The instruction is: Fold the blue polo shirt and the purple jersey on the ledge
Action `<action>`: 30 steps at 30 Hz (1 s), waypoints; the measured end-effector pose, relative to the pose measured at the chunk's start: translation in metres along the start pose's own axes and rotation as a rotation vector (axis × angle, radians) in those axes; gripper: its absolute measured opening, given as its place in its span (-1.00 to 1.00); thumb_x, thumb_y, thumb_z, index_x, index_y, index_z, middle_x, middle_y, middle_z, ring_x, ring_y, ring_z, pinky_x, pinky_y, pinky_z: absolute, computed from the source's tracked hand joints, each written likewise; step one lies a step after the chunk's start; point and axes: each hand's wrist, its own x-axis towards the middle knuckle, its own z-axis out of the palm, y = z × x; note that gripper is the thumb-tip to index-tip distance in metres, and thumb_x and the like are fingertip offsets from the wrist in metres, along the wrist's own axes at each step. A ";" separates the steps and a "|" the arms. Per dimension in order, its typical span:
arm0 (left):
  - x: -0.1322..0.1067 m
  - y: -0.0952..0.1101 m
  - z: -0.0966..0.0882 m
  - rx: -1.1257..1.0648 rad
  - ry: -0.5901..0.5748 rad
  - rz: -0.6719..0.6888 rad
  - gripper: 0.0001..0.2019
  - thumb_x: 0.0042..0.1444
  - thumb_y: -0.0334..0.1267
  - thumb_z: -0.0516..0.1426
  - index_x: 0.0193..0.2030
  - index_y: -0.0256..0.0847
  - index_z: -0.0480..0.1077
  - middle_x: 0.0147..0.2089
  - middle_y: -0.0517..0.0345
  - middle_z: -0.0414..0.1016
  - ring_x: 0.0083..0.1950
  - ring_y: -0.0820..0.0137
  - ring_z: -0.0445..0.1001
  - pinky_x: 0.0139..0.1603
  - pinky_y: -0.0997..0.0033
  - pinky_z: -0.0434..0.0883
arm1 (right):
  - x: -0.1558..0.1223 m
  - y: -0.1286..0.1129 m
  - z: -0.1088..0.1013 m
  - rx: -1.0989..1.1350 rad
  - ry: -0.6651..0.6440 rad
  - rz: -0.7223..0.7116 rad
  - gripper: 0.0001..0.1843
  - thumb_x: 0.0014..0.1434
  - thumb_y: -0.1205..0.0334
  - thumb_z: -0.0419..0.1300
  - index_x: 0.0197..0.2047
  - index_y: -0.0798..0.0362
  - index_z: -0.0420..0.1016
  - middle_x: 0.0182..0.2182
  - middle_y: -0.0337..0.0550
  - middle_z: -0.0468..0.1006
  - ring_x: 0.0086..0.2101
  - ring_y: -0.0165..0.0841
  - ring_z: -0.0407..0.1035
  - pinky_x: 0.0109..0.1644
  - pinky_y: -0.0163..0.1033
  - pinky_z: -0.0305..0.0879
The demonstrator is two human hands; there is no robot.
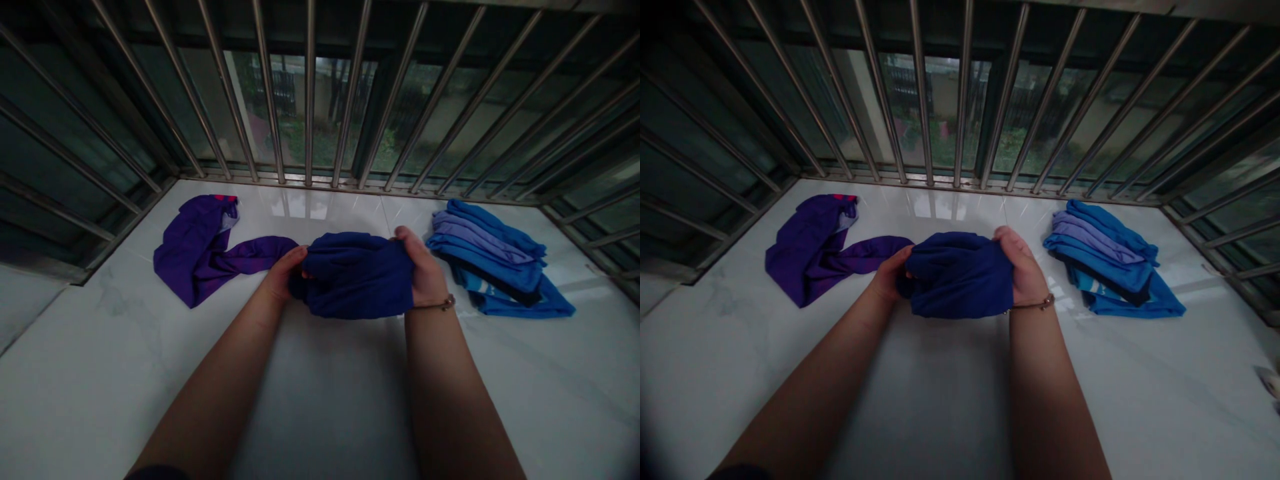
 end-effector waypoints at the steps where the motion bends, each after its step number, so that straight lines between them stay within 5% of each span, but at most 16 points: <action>1: 0.000 0.001 -0.001 -0.009 -0.006 0.004 -0.43 -0.07 0.20 0.51 -0.51 -0.13 0.33 -0.62 0.28 0.24 -0.54 0.46 0.28 -0.47 0.43 0.25 | 0.000 -0.004 -0.007 0.052 0.068 -0.108 -0.54 0.11 -0.32 0.64 -0.13 -0.24 0.69 -0.24 -0.31 0.79 0.00 -0.08 0.76 0.18 0.06 0.74; 5: 0.000 0.002 -0.001 -0.064 0.015 0.001 -0.47 -0.04 0.11 0.46 -0.50 -0.10 0.23 -0.61 0.34 0.10 -0.57 0.49 0.18 -0.50 0.43 0.18 | 0.012 -0.008 -0.032 0.104 0.264 -0.313 -0.65 0.24 -0.32 0.54 -0.10 -0.33 0.70 -0.21 -0.38 0.78 0.07 -0.14 0.73 0.17 0.00 0.74; 9: 0.004 0.002 0.002 -0.093 0.109 0.010 -0.50 -0.04 0.08 0.44 -0.49 -0.09 0.21 -0.59 0.33 0.14 -0.53 0.45 0.30 -0.43 0.40 0.32 | 0.026 0.012 -0.030 -0.048 0.259 -0.096 -0.55 0.13 -0.21 0.64 -0.09 -0.16 0.71 -0.36 -0.28 0.73 -0.22 -0.10 0.73 -0.05 0.05 0.78; 13: 0.009 0.000 0.004 -0.099 0.144 0.035 -0.56 -0.09 0.04 0.43 -0.47 -0.09 0.26 -0.59 0.34 0.19 -0.54 0.46 0.25 -0.41 0.38 0.30 | 0.027 0.033 -0.013 -0.332 0.007 0.183 -0.45 0.12 -0.16 0.66 0.05 -0.07 0.74 -0.21 -0.16 0.80 -0.23 -0.14 0.73 0.03 0.07 0.75; 17: 0.010 -0.003 0.001 -0.104 0.128 0.052 -0.61 -0.12 -0.01 0.39 -0.50 -0.11 0.26 -0.64 0.38 0.13 -0.60 0.52 0.09 -0.48 0.43 0.17 | 0.019 0.038 -0.002 -0.628 -0.232 0.097 -0.02 0.09 -0.05 0.68 0.52 -0.11 0.53 0.30 0.03 0.70 0.27 0.03 0.62 0.53 0.29 0.43; 21: 0.005 -0.003 -0.008 -0.102 0.120 0.029 -0.65 -0.17 -0.03 0.36 -0.53 -0.10 0.28 -0.64 0.32 0.24 -0.62 0.49 0.15 -0.49 0.40 0.24 | 0.012 0.040 0.010 -0.749 -0.457 0.071 0.48 -0.14 0.01 0.80 0.73 -0.21 0.20 0.51 0.03 0.51 0.43 0.11 0.48 0.64 0.31 0.27; 23: 0.002 -0.003 -0.011 -0.097 0.102 0.004 -0.68 -0.17 -0.02 0.35 -0.51 -0.11 0.32 -0.58 0.26 0.37 -0.56 0.42 0.31 -0.43 0.35 0.35 | 0.010 0.043 0.019 -0.718 -0.564 0.004 0.42 -0.13 0.01 0.79 0.70 -0.21 0.26 0.55 0.00 0.46 0.48 0.06 0.42 0.67 0.23 0.24; 26: 0.001 -0.003 -0.012 -0.093 0.116 -0.001 -0.72 -0.09 -0.01 0.32 -0.46 -0.10 0.37 -0.56 0.22 0.41 -0.48 0.32 0.44 -0.34 0.29 0.44 | 0.011 0.046 0.029 -0.655 -0.586 -0.073 0.02 0.05 0.00 0.72 0.52 -0.21 0.51 0.48 -0.07 0.56 0.44 -0.03 0.47 0.66 0.17 0.25; 30: 0.009 -0.005 -0.008 -0.100 0.240 0.062 -0.71 0.01 0.04 0.34 -0.41 -0.08 0.42 -0.55 0.24 0.39 -0.43 0.27 0.49 -0.28 0.26 0.49 | 0.013 0.046 0.028 -0.572 -0.348 -0.050 -0.32 0.10 -0.05 0.69 0.24 -0.13 0.68 0.20 -0.10 0.77 0.21 -0.03 0.63 0.56 0.25 0.38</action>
